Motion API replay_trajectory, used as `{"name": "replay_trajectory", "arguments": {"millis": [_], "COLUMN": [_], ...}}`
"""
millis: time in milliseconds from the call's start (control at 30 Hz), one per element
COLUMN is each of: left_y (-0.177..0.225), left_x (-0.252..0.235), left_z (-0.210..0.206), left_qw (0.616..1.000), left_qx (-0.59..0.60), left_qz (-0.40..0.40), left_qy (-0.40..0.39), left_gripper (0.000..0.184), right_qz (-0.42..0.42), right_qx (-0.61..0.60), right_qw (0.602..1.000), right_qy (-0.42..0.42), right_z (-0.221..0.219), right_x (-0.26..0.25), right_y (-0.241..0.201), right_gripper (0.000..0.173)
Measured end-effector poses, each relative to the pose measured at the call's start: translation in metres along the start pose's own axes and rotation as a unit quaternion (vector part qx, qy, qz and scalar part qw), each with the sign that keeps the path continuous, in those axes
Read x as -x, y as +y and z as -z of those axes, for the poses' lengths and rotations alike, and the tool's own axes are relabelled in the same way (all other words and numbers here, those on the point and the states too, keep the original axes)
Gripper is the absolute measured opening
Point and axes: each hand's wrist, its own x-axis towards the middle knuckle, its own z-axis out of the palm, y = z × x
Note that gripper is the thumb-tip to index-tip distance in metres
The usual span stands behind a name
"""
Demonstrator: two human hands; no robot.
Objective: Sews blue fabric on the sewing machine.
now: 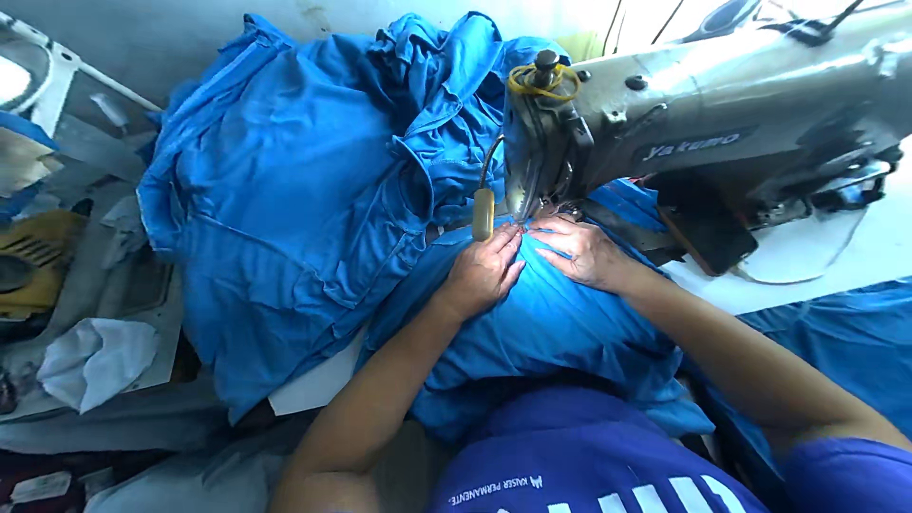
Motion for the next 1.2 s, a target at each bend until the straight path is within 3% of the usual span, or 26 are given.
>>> {"name": "replay_trajectory", "arguments": {"millis": [233, 367, 500, 600, 667, 767, 1200], "left_y": [-0.001, -0.002, -0.004, -0.002, -0.001, -0.002, -0.001], "left_x": [0.000, -0.001, -0.002, -0.002, -0.003, -0.003, -0.006], "left_z": [-0.001, 0.000, 0.001, 0.001, 0.001, 0.001, 0.002], "left_qw": [1.000, 1.000, 0.998, 0.999, 0.999, 0.999, 1.000], "left_qx": [-0.008, 0.018, 0.053, 0.032, 0.024, 0.028, 0.001], "left_qz": [-0.006, -0.009, -0.008, -0.004, -0.007, -0.005, 0.020], "left_qy": [0.002, 0.009, 0.013, 0.015, 0.020, 0.020, 0.007], "left_gripper": [0.046, 0.044, 0.042, 0.042, 0.042, 0.042, 0.046], "right_qz": [0.007, -0.027, -0.117, -0.202, -0.256, -0.313, -0.337], "right_qx": [-0.006, 0.020, 0.068, 0.175, 0.230, 0.244, 0.273], "right_qw": [1.000, 0.997, 0.988, 0.938, 0.903, 0.889, 0.883], "right_qy": [-0.022, -0.068, 0.075, 0.221, 0.257, 0.228, 0.177], "right_z": [0.001, 0.023, 0.064, 0.094, 0.112, 0.131, 0.135], "right_x": [-0.001, 0.006, 0.048, 0.096, 0.122, 0.142, 0.147], "right_y": [0.002, -0.016, -0.023, 0.000, 0.019, 0.041, 0.035], "right_gripper": [0.035, 0.036, 0.035, 0.029, 0.031, 0.040, 0.046]}}
